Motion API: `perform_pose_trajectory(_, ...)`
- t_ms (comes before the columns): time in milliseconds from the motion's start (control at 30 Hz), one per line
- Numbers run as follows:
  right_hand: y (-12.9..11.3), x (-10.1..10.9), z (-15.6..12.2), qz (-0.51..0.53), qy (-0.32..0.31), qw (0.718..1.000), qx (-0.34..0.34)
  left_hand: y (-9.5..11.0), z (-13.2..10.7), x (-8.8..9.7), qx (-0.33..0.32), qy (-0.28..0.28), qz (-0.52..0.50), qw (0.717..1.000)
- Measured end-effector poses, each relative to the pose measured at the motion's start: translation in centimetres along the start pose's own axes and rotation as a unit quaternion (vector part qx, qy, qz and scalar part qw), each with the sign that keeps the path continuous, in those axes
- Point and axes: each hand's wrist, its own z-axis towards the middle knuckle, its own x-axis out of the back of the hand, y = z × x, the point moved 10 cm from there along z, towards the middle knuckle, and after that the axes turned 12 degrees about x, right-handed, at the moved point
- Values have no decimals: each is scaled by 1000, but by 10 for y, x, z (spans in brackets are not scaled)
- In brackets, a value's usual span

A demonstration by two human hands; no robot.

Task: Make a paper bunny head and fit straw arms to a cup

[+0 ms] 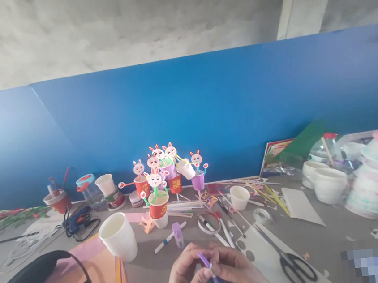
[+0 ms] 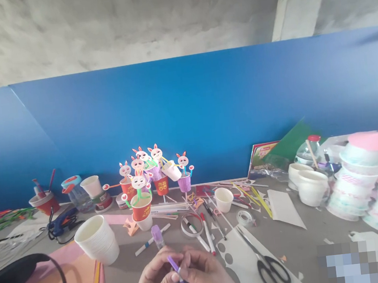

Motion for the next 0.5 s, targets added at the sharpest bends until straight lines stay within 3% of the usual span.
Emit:
perform_pose_trajectory(200,9,2,4,35,0,999,-3,13,0,-6,4,-25,28,999)
perform_pose_trajectory(367,5,12,8,-51,12,998,41,26,-1,-3,-11,28,67,997)
perform_pose_trajectory(500,-1,15,5,-106,14,993,40,23,-1,-1,-3,38,76,996)
